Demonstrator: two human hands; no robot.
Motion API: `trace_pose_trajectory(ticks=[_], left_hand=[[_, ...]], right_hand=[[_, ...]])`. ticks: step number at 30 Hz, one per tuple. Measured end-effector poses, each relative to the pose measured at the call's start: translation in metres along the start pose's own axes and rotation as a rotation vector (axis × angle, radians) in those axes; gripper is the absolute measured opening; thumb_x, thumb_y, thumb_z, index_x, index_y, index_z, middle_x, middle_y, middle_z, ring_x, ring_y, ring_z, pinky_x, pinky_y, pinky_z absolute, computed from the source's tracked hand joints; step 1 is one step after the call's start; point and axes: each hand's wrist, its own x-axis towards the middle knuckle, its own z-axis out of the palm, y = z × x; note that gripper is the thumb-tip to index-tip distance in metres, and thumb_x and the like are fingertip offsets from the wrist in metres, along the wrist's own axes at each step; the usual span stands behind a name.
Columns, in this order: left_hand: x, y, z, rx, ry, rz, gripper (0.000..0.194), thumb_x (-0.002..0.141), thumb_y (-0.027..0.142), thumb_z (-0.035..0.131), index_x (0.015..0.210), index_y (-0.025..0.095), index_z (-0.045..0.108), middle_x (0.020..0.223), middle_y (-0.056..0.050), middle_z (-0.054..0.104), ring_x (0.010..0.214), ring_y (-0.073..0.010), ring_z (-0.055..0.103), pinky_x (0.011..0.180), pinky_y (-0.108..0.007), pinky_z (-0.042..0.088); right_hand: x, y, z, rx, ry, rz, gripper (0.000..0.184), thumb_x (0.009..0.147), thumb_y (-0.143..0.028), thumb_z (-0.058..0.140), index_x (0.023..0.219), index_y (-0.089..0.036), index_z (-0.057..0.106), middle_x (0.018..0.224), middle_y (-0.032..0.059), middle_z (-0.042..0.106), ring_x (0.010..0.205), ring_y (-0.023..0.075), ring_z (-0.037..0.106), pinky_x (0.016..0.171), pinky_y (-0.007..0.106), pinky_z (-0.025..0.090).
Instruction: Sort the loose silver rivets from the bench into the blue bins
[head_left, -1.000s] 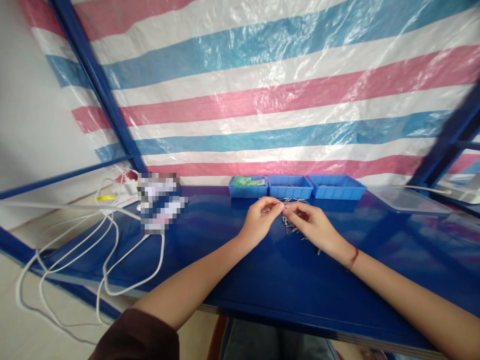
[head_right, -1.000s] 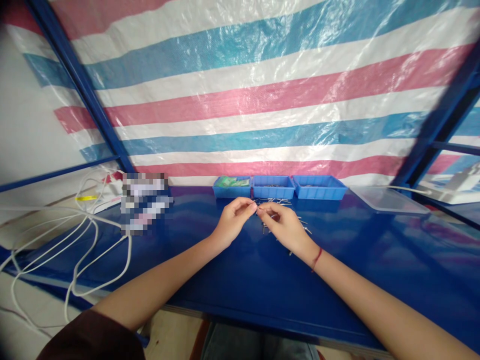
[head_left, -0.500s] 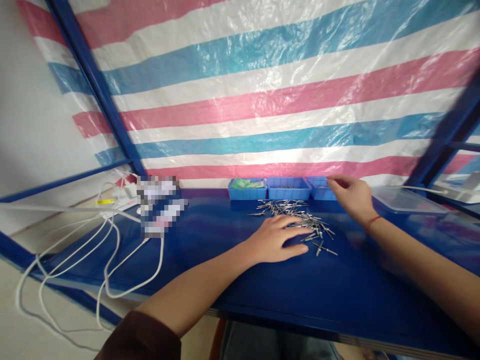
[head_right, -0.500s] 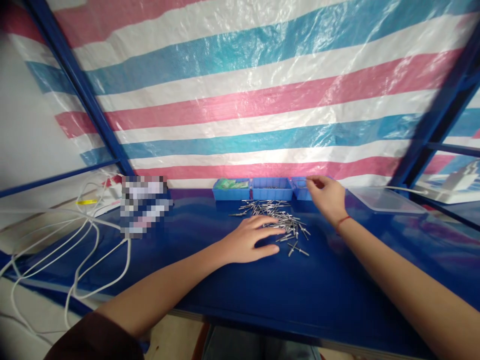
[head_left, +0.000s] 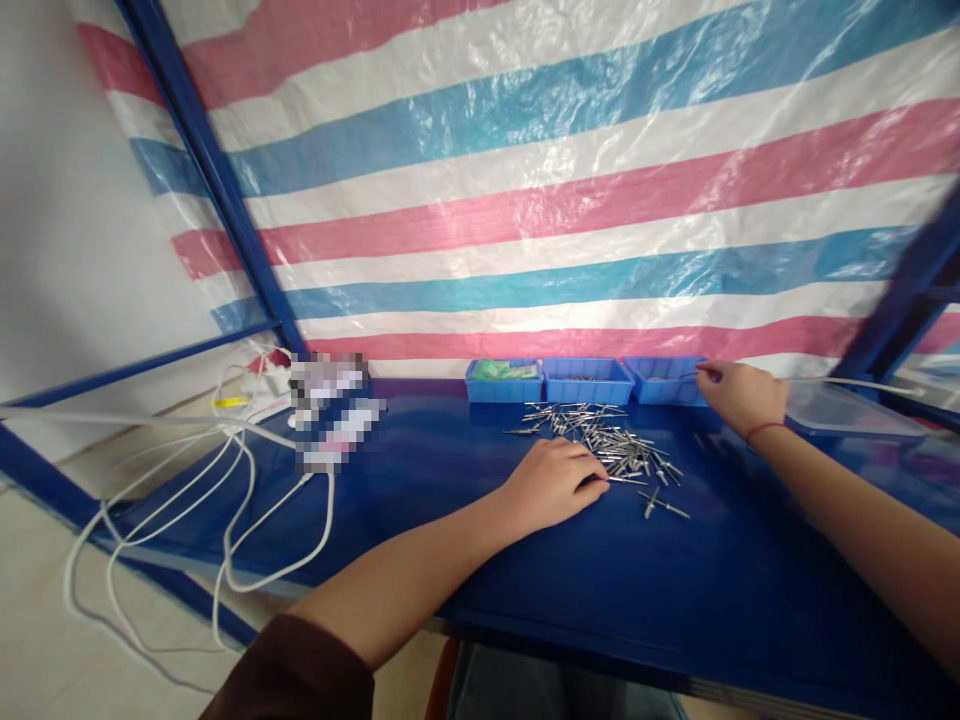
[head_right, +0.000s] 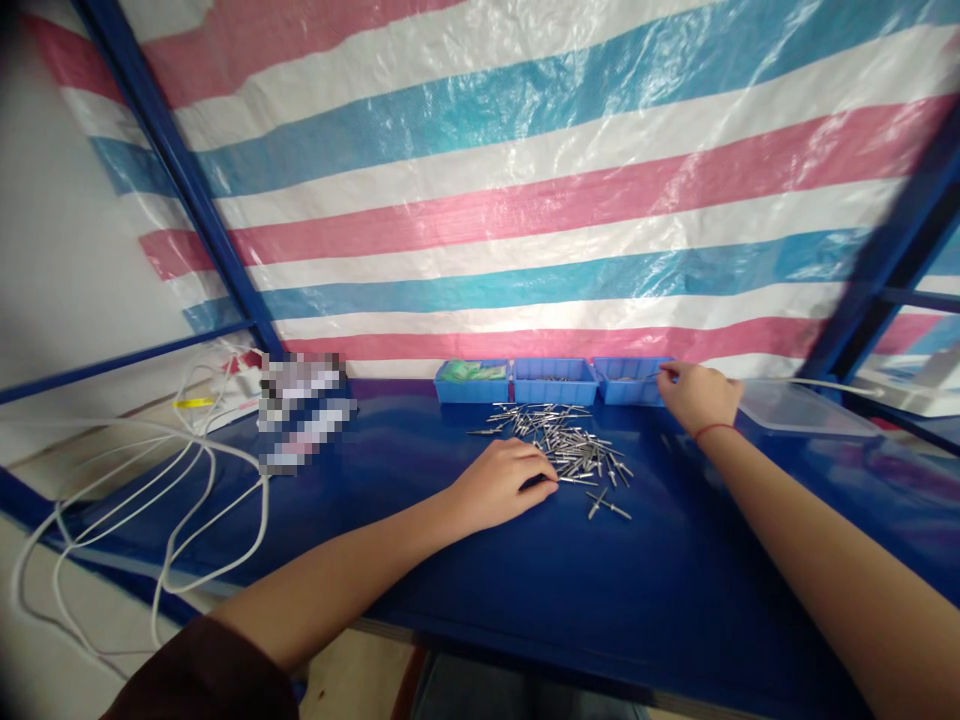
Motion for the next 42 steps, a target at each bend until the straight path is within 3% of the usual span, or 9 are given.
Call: trace_pose_trajectory(ticks=[6, 12, 16, 19, 22, 25, 28, 32, 42], left_hand=[[0.0, 0.002, -0.002, 0.033, 0.009, -0.135, 0.026, 0.083, 0.042, 0.053, 0.096, 0.024, 0.068, 0.097, -0.003, 0.065, 0.09, -0.0186, 0.057, 0.081, -0.033, 0.042], [0.0, 0.004, 0.0, 0.047, 0.011, -0.153, 0.024, 0.087, 0.035, 0.048, 0.088, 0.024, 0.069, 0.092, -0.004, 0.064, 0.088, -0.0191, 0.055, 0.081, -0.034, 0.04], [0.0, 0.004, 0.002, 0.05, 0.023, -0.18, 0.025, 0.089, 0.031, 0.044, 0.085, 0.023, 0.068, 0.093, -0.004, 0.064, 0.091, -0.0194, 0.054, 0.084, -0.036, 0.039], [0.002, 0.0, 0.0, -0.066, 0.116, -0.289, 0.022, 0.088, 0.03, 0.045, 0.085, 0.022, 0.066, 0.091, -0.003, 0.064, 0.091, -0.0188, 0.055, 0.084, -0.035, 0.04], [0.005, -0.009, -0.002, -0.3, 0.317, -0.419, 0.019, 0.087, 0.027, 0.046, 0.088, 0.019, 0.063, 0.091, -0.003, 0.065, 0.088, -0.0162, 0.057, 0.083, -0.031, 0.043], [0.007, -0.016, -0.002, -0.49, 0.412, -0.434, 0.019, 0.087, 0.027, 0.045, 0.089, 0.016, 0.061, 0.092, -0.004, 0.065, 0.086, -0.0148, 0.058, 0.081, -0.027, 0.045], [0.008, -0.016, 0.0, -0.574, 0.399, -0.41, 0.02, 0.087, 0.029, 0.045, 0.09, 0.016, 0.06, 0.09, -0.003, 0.065, 0.084, -0.0141, 0.057, 0.08, -0.026, 0.045], [0.007, -0.014, 0.003, -0.605, 0.348, -0.393, 0.021, 0.087, 0.031, 0.045, 0.092, 0.017, 0.059, 0.091, -0.003, 0.064, 0.084, -0.0141, 0.056, 0.072, -0.024, 0.045], [0.006, -0.012, 0.006, -0.636, 0.275, -0.347, 0.027, 0.089, 0.037, 0.039, 0.091, 0.017, 0.058, 0.085, -0.002, 0.061, 0.081, -0.0135, 0.055, 0.066, -0.023, 0.043]], right_hand=[[-0.002, 0.001, 0.001, 0.019, 0.013, -0.044, 0.04, 0.083, -0.037, 0.04, 0.111, -0.021, 0.065, 0.1, 0.0155, 0.067, 0.094, 0.0298, 0.057, 0.075, 0.04, 0.035], [-0.023, -0.016, -0.009, 0.151, 0.185, -0.266, 0.036, 0.08, -0.034, 0.045, 0.103, -0.017, 0.067, 0.104, 0.0142, 0.066, 0.097, 0.0301, 0.056, 0.075, 0.039, 0.039], [-0.051, -0.038, -0.017, 0.341, 0.189, -0.491, 0.027, 0.079, -0.032, 0.047, 0.088, -0.02, 0.069, 0.092, 0.0076, 0.069, 0.091, 0.026, 0.059, 0.081, 0.038, 0.043], [-0.081, -0.055, -0.024, 0.53, 0.124, -0.621, 0.024, 0.08, -0.031, 0.048, 0.082, -0.021, 0.069, 0.089, 0.0069, 0.07, 0.087, 0.0243, 0.062, 0.085, 0.039, 0.044], [-0.108, -0.066, -0.03, 0.725, 0.016, -0.677, 0.022, 0.079, -0.031, 0.052, 0.087, -0.021, 0.069, 0.09, 0.0053, 0.07, 0.087, 0.0223, 0.063, 0.082, 0.037, 0.048], [-0.126, -0.074, -0.034, 0.898, -0.146, -0.674, 0.024, 0.079, -0.035, 0.055, 0.093, -0.021, 0.068, 0.091, 0.0048, 0.07, 0.083, 0.0204, 0.064, 0.077, 0.033, 0.05], [-0.131, -0.077, -0.033, 1.041, -0.232, -0.578, 0.029, 0.079, -0.042, 0.057, 0.093, -0.018, 0.068, 0.091, 0.0067, 0.07, 0.081, 0.0207, 0.064, 0.073, 0.033, 0.051], [-0.129, -0.077, -0.03, 1.195, -0.291, -0.486, 0.034, 0.075, -0.045, 0.062, 0.092, -0.016, 0.067, 0.088, 0.0082, 0.07, 0.08, 0.0212, 0.064, 0.072, 0.034, 0.052], [-0.13, -0.078, -0.035, 1.258, -0.315, -0.477, 0.033, 0.07, -0.047, 0.065, 0.081, -0.016, 0.067, 0.077, 0.0062, 0.068, 0.069, 0.0173, 0.062, 0.066, 0.031, 0.05]])
